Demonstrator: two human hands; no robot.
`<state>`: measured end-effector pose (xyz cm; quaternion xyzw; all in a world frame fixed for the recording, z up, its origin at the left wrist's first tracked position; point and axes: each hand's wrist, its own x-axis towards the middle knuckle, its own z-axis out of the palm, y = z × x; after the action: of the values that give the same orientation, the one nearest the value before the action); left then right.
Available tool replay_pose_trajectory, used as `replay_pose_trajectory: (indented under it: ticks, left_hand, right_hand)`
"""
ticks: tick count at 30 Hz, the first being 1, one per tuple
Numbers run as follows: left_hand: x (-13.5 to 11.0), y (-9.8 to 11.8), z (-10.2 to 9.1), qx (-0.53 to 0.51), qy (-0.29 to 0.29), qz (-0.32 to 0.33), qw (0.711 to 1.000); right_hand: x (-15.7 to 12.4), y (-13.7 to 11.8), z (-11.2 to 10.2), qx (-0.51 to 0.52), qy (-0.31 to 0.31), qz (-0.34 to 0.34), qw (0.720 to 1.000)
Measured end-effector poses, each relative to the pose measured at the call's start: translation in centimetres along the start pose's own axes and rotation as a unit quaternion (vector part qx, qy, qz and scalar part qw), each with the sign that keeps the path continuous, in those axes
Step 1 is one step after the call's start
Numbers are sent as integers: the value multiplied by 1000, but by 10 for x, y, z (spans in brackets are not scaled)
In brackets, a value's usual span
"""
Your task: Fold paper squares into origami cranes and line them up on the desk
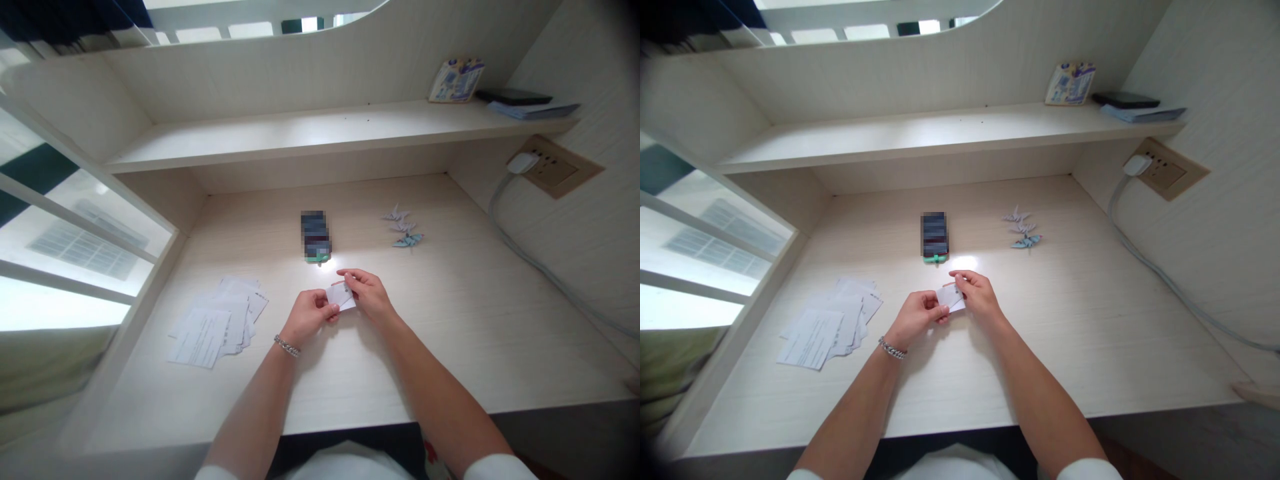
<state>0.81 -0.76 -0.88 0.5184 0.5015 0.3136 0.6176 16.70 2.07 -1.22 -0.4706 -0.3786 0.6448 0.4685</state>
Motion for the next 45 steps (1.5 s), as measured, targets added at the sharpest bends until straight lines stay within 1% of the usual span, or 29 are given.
replay_pose_trajectory:
  ticks: [3, 8, 11, 14, 19, 21, 23, 26, 29, 34, 39, 41, 43, 45]
  left_hand:
    - [1, 0, -1, -15, 20, -2, 1000]
    - [3, 1, -2, -39, 64, 6, 997]
    - [3, 3, -3, -50, 52, 14, 997]
    - [1, 5, -5, -66, 21, 17, 997]
    - [-4, 8, -8, -102, -14, 10, 995]
    - [-5, 10, -7, -120, -18, 11, 993]
    - [-3, 9, -5, -127, 0, 16, 992]
    - [1, 6, -3, -117, 49, 11, 992]
    - [5, 1, -3, -87, 70, 1, 994]
    - [4, -2, -4, -59, 43, -3, 997]
    - [3, -1, -4, -48, 23, 13, 999]
    - [4, -2, -5, -40, 23, 14, 999]
    - [4, -4, -6, -26, 28, 15, 999]
    - [4, -5, -6, -1, 42, 21, 999]
  right_hand:
    - [-1, -3, -2, -1, 6, 12, 1000]
    - [0, 3, -4, -97, -33, -35, 994]
    - [1, 5, -4, -98, -20, -50, 994]
    - [2, 5, -4, -88, -5, -50, 995]
    - [1, 3, -5, -98, -5, -55, 994]
    - [1, 3, -5, -98, -3, -57, 994]
    - [1, 3, -4, -96, -3, -56, 994]
    - [0, 3, -3, -95, -13, -47, 994]
    - [1, 5, -4, -100, -23, -39, 994]
    - [2, 8, -5, -114, -19, -51, 992]
    - [2, 7, -4, -64, -15, -9, 998]
    - [2, 7, -4, -64, -14, -4, 998]
    - [2, 5, -5, -83, -18, -14, 996]
    - [1, 2, -6, -126, -34, -45, 990]
